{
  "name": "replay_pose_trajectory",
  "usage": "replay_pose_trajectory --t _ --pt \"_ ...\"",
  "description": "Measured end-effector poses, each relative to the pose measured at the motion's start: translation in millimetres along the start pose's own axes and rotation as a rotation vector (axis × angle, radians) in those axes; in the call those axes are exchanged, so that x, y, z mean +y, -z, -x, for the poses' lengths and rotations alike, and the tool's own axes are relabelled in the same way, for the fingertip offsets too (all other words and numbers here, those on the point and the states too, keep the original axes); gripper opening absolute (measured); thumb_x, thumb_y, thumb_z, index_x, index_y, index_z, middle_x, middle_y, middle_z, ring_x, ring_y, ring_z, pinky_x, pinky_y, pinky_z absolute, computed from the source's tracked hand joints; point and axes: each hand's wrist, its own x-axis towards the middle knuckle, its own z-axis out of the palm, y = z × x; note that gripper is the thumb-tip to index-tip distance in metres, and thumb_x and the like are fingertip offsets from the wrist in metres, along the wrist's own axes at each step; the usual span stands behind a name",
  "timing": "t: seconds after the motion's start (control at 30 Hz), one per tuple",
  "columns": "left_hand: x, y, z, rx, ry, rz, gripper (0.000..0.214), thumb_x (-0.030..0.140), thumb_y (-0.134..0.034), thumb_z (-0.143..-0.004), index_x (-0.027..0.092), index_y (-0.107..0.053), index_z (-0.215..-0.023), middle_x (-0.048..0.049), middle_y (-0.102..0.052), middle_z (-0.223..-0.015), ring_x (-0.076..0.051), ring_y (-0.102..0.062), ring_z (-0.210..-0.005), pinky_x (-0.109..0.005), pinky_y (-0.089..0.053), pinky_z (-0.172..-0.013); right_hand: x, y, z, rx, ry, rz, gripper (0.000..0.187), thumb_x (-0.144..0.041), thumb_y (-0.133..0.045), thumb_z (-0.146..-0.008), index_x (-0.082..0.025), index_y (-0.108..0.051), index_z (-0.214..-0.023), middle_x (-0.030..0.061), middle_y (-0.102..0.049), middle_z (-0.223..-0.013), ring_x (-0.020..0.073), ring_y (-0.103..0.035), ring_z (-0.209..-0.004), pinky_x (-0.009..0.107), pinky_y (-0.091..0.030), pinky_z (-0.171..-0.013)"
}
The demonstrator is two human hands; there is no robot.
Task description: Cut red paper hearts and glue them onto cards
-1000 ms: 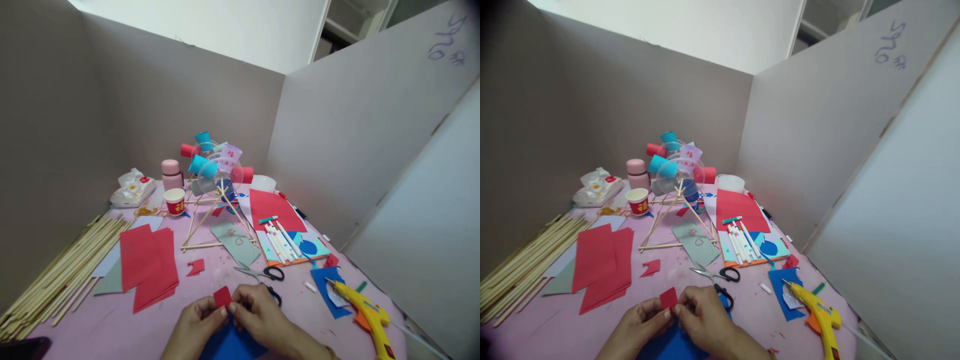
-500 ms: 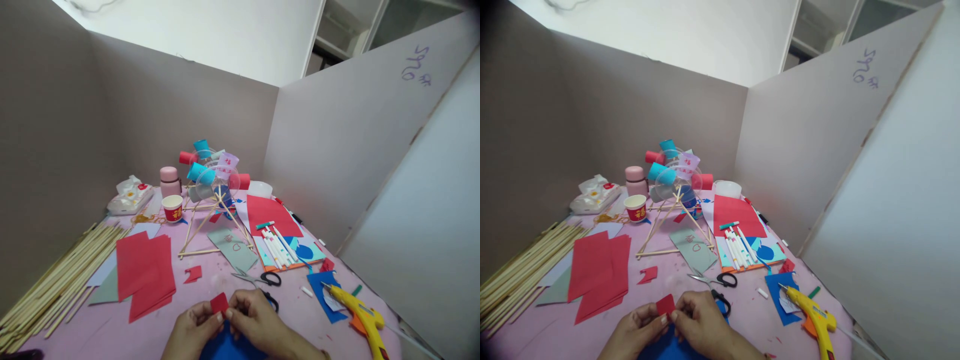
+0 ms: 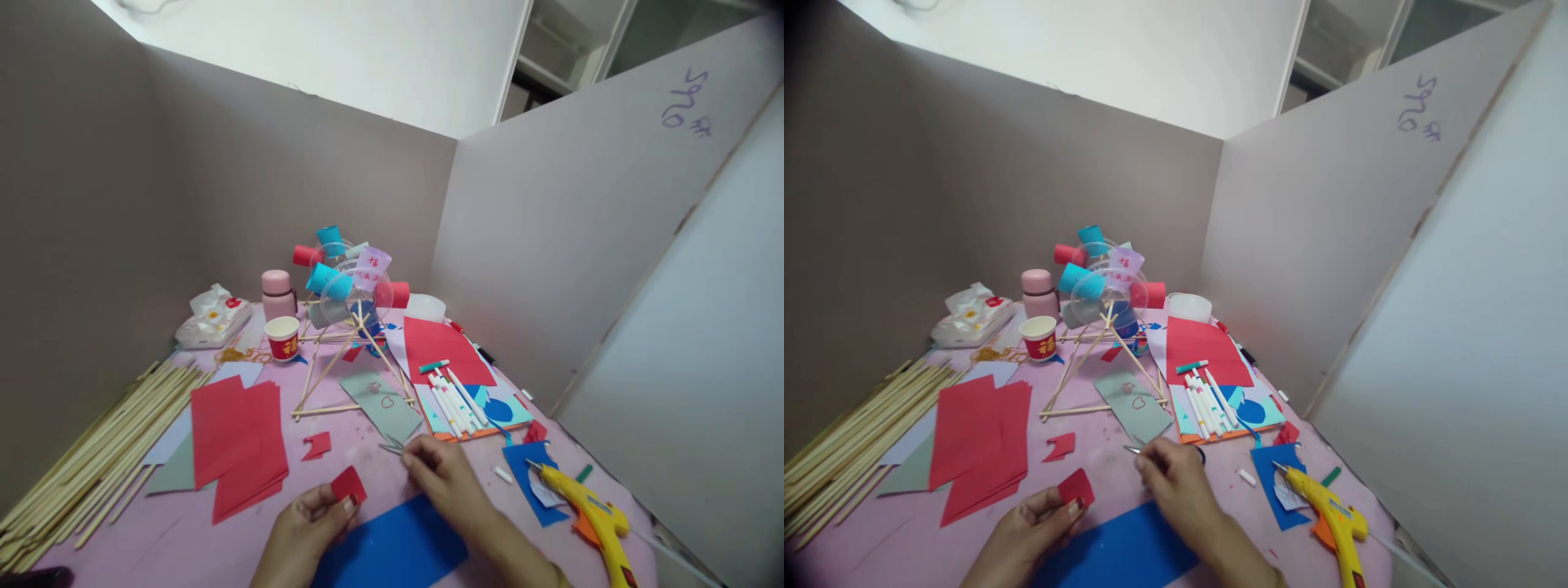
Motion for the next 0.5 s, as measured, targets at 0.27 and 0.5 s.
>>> replay_pose_trajectory --t 0.27,0.5 --pt "13.3 -9.2 16.7 0.086 -0.003 0.108 0.03 0.036 -0.084 -0.047 0.016 -0.069 -0.062 0.0026 -0.062 -0.051 -0.007 -0.051 -0.048 -0.015 -0.041 -0.05 17.6 44.9 16.1 -0.105 -0.003 0.561 0.038 -0.013 -0.048 -0.077 -0.012 -0.059 -0.113 0.0202 -0.06 -0.111 0.0351 -0.053 -0.104 0.046 -0.039 -0.085" --pt "22.8 -15.4 26.1 0.114 0.013 0.189 0.029 0.033 -0.086 -0.043 0.016 -0.067 -0.058 0.0037 -0.061 -0.048 -0.006 -0.051 -0.047 -0.014 -0.042 -0.05 22.4 31.3 14.5 -0.212 0.008 0.728 0.046 -0.007 -0.046 -0.072 -0.014 -0.057 -0.117 0.0172 -0.058 -0.115 0.0294 -0.054 -0.104 0.041 -0.042 -0.087"
